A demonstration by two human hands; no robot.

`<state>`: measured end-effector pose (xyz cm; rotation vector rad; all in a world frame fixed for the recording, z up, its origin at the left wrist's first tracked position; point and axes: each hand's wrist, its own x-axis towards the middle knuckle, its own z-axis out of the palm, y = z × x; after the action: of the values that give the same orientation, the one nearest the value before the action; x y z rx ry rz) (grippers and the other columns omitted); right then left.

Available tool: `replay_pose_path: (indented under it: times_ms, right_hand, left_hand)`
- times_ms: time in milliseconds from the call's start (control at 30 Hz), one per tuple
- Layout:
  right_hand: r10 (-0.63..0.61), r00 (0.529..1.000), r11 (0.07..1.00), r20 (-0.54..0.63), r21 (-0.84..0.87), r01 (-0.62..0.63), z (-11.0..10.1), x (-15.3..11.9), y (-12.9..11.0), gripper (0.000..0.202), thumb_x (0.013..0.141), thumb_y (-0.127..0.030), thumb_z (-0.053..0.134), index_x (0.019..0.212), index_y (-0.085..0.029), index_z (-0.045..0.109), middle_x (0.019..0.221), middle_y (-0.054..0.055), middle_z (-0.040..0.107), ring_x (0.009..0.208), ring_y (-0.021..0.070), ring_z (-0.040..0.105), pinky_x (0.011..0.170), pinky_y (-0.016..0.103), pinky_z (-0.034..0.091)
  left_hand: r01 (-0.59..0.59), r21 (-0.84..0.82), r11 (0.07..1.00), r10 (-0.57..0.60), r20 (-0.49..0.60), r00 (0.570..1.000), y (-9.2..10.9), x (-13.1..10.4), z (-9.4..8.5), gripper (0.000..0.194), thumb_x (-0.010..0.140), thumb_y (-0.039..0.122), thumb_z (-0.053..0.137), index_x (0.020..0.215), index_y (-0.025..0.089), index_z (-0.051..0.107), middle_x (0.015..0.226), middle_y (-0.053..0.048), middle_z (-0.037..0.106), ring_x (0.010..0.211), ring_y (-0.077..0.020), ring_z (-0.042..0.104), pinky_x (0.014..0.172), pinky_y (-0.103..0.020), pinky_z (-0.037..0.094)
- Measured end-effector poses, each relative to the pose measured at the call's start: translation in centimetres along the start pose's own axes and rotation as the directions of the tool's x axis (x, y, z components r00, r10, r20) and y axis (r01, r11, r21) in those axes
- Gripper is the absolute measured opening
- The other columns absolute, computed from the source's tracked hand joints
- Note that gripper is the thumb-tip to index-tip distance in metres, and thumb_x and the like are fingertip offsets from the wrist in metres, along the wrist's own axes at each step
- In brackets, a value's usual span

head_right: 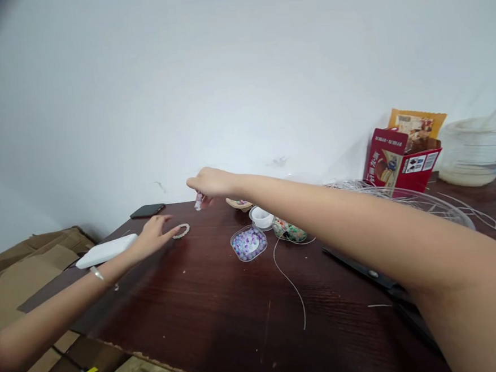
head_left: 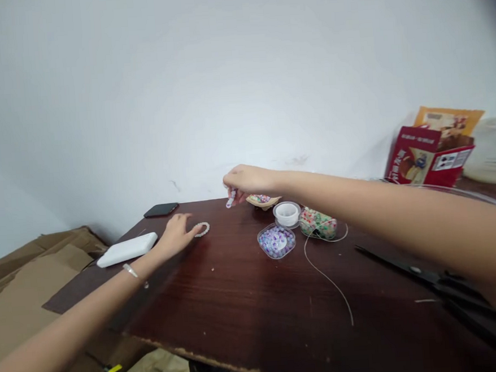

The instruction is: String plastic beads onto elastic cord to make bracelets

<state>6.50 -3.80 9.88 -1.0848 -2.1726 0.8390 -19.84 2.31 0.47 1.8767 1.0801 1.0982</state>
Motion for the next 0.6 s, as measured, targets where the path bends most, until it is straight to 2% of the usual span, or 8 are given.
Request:
replay_pose_path:
  times_ms: [100,200,300,367,433,533,600]
  right_hand:
    - [-0.05,0.999,0.976,0.008,0.21,0.047,-0.3,-0.8,0.4,0.025,0.084,-0.019,0.035,0.068,-0.013,0.053,0.076,0.011,0.067,0.066,0.0131,0.063,0.058,0.021,0.048]
    - [-0.047,0.999,0.958,0.001,0.284,0.045,-0.5,-2.2,0.7,0.025,0.086,-0.018,0.036,0.065,-0.016,0.049,0.066,0.006,0.062,0.061,0.0117,0.06,0.056,0.021,0.045]
    - [-0.065,0.998,0.964,0.007,0.26,0.061,-0.9,-4.2,0.8,0.029,0.09,-0.022,0.037,0.063,-0.017,0.045,0.06,0.003,0.058,0.058,0.0103,0.057,0.057,0.021,0.044]
    - [-0.08,0.994,0.97,0.068,0.236,0.062,-1.2,-5.5,0.7,0.028,0.091,-0.028,0.041,0.066,-0.016,0.049,0.062,0.002,0.058,0.059,0.0103,0.056,0.059,0.022,0.044]
    - [-0.097,0.986,0.976,0.137,0.207,0.068,-1.4,-6.5,0.5,0.026,0.09,-0.033,0.046,0.072,-0.015,0.053,0.067,0.002,0.059,0.062,0.0107,0.056,0.061,0.024,0.045]
    - [-0.124,0.975,0.983,0.187,0.158,0.095,-1.4,-7.6,0.0,0.02,0.088,-0.032,0.051,0.08,-0.015,0.056,0.075,0.003,0.062,0.069,0.0115,0.058,0.067,0.025,0.046]
    - [-0.13,0.976,0.988,0.172,0.099,0.115,-1.3,-8.1,-0.1,0.014,0.086,-0.028,0.054,0.082,-0.015,0.057,0.078,0.003,0.064,0.074,0.012,0.06,0.071,0.026,0.047]
  left_hand:
    - [0.05,-0.027,0.998,-0.049,0.039,0.998,-2.1,1.1,-1.0,0.021,0.057,0.007,0.067,0.05,0.02,0.053,0.045,0.007,0.044,0.048,-0.0129,0.041,0.048,-0.021,0.026]
    - [0.145,-0.094,0.985,-0.133,0.121,0.984,-1.7,1.2,0.0,0.02,0.066,0.009,0.062,0.051,0.018,0.053,0.046,0.006,0.047,0.048,-0.0115,0.041,0.047,-0.02,0.029]
    - [0.233,-0.236,0.943,-0.186,0.205,0.961,1.0,0.8,2.2,0.018,0.078,0.02,0.054,0.06,0.017,0.053,0.059,0.0,0.055,0.058,-0.0135,0.05,0.057,-0.023,0.042]
    - [0.261,-0.361,0.896,-0.18,0.243,0.953,3.4,0.2,4.0,0.024,0.084,0.027,0.047,0.061,0.019,0.046,0.062,-0.001,0.052,0.063,-0.0135,0.053,0.067,-0.027,0.047]
    - [0.293,-0.452,0.843,-0.173,0.288,0.942,5.9,-0.5,6.0,0.029,0.086,0.031,0.043,0.059,0.019,0.041,0.06,0.0,0.047,0.062,-0.0125,0.052,0.067,-0.026,0.048]
    - [0.357,-0.516,0.779,-0.177,0.366,0.914,8.8,-1.8,9.2,0.024,0.085,0.031,0.043,0.067,0.017,0.05,0.063,-0.002,0.052,0.061,-0.0121,0.055,0.064,-0.026,0.049]
    - [0.42,-0.545,0.726,-0.188,0.43,0.883,9.9,-2.5,11.1,0.021,0.085,0.028,0.042,0.077,0.015,0.056,0.068,-0.005,0.058,0.064,-0.0138,0.059,0.066,-0.028,0.051]
